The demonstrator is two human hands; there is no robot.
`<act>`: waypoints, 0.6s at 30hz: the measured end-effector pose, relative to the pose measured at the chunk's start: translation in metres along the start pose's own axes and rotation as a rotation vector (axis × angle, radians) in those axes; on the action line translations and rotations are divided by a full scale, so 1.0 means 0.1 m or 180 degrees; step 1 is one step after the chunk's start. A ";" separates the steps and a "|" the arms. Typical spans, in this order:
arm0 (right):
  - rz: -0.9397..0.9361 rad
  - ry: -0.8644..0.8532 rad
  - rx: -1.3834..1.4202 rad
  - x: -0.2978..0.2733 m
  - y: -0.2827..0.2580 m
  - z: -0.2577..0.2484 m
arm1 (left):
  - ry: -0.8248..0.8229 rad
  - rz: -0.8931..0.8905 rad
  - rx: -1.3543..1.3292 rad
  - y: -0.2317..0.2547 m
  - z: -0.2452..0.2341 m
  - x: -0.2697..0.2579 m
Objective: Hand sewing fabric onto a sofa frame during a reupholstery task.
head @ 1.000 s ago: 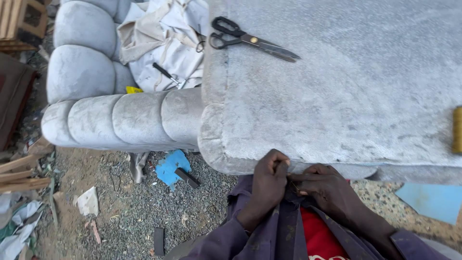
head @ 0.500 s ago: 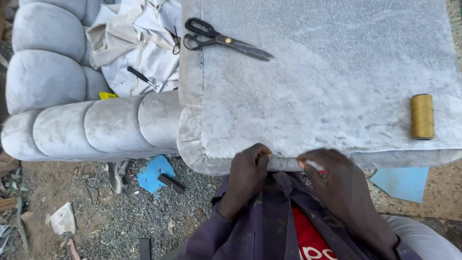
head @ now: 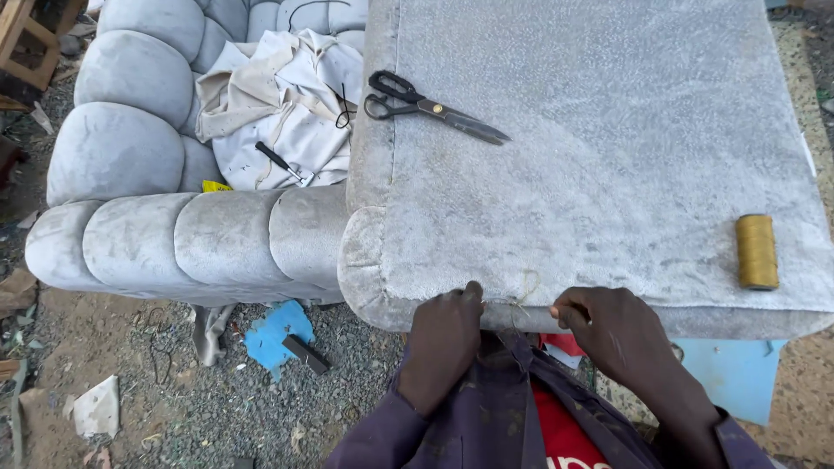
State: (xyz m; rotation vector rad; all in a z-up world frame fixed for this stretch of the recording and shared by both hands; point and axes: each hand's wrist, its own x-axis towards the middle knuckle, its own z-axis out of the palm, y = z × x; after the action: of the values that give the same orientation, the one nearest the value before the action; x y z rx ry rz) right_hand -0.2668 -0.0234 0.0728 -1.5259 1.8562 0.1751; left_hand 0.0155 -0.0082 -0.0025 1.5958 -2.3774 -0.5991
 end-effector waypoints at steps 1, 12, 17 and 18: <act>0.0010 -0.0027 0.0014 0.10 0.10 0.18 | -0.0031 -0.0008 0.0002 -0.03 0.00 0.01; -0.0511 -0.0121 0.0560 0.38 0.13 0.64 | 0.0761 0.0444 0.0068 0.18 -0.05 0.20; -0.0397 0.0201 0.0733 0.31 0.50 1.07 | 0.0699 0.1398 -0.0055 0.36 0.21 0.40; -0.0335 0.0205 0.0943 0.35 0.57 1.18 | 0.0511 0.1711 -0.0137 0.31 0.33 0.48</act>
State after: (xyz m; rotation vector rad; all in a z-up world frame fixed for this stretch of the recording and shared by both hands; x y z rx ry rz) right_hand -0.2681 0.0264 -0.0532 -1.4300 1.7553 -0.1924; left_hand -0.0426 -0.0354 -0.0204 0.8804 -2.4916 -0.3875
